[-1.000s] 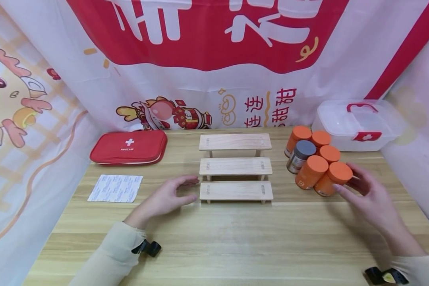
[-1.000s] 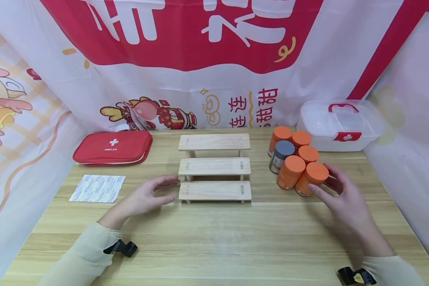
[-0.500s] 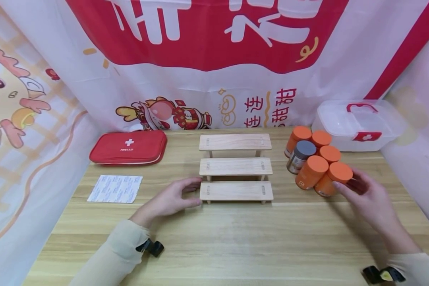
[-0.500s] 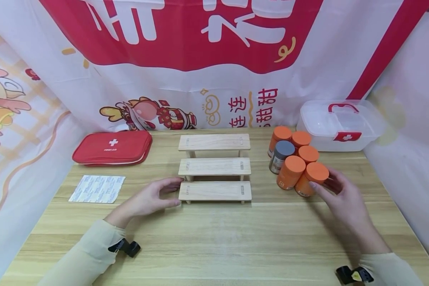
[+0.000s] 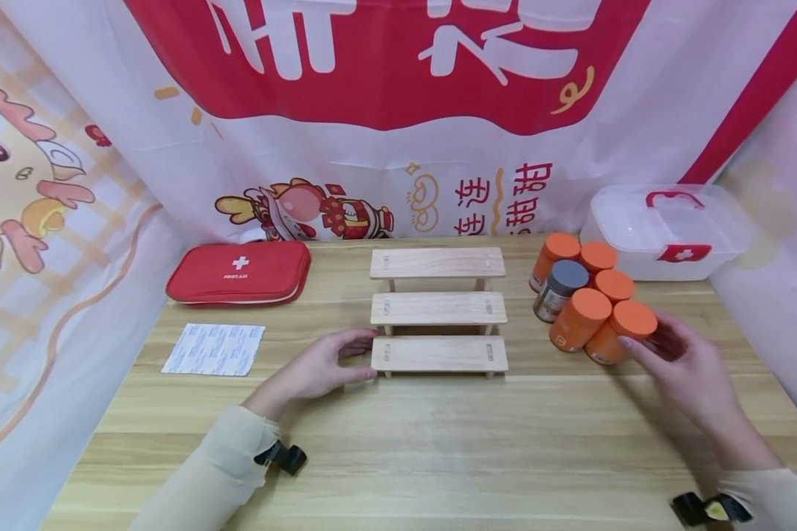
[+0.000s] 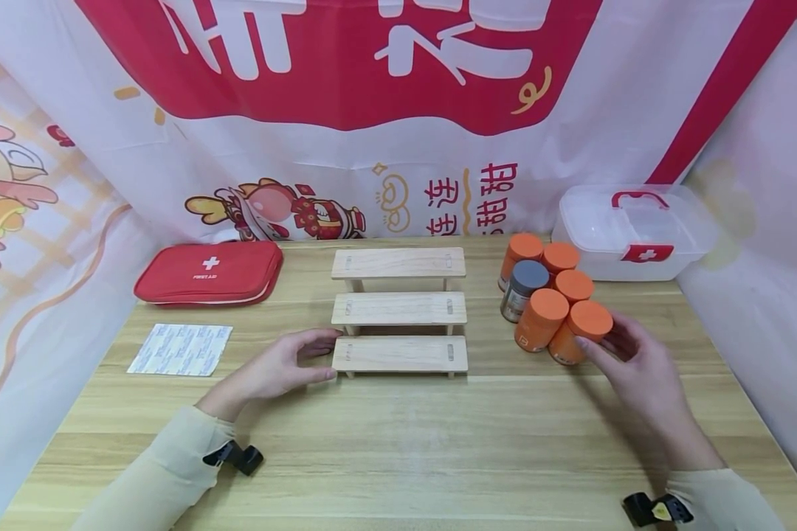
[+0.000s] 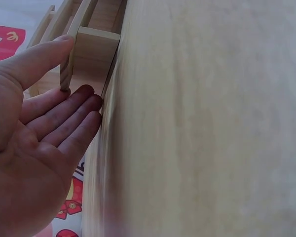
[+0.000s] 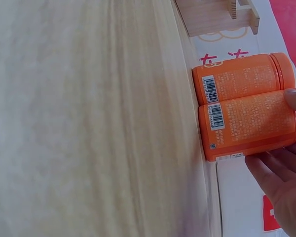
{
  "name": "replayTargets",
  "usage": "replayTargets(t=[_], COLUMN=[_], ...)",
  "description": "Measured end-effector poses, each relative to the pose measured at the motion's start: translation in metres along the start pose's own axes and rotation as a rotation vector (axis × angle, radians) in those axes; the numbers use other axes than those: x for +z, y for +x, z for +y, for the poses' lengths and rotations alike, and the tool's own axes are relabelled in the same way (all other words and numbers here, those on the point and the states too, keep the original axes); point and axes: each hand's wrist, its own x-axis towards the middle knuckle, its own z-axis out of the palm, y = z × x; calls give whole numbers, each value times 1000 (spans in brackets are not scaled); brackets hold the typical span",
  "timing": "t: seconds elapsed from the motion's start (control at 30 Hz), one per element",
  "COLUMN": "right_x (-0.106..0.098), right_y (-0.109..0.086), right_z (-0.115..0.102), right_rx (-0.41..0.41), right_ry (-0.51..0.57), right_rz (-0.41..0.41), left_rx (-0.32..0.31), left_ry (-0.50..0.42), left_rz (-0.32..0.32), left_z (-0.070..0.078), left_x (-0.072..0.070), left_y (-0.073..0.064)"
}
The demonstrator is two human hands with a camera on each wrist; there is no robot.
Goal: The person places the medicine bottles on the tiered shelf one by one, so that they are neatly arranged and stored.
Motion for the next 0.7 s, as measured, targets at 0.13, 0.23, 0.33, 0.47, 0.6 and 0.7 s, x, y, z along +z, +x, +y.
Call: replayTargets(t=[0.13, 0.23, 0.33, 0.47, 0.6, 0.7], right_x=[0, -1, -1, -2, -3, -4], right_y=[0, -1, -1, -2, -4, -5], right_z=[0, 0, 0, -1, -2, -2], right_rx=[12, 26, 38, 45, 46, 35], right_ry=[-5, -7, -10, -6, -5, 10], right_rz=[4, 1, -1, 1, 27, 55], left_rx=[2, 1, 1, 1, 7, 5], left_ry=[-2, -8, -8, 5, 16, 16], left_rz=[-5, -6, -3, 2, 2, 1], left_z=[0, 0, 0, 0, 0, 1], left_x=[0, 1, 1, 1, 1, 1], left_y=[0, 0, 0, 0, 1, 1])
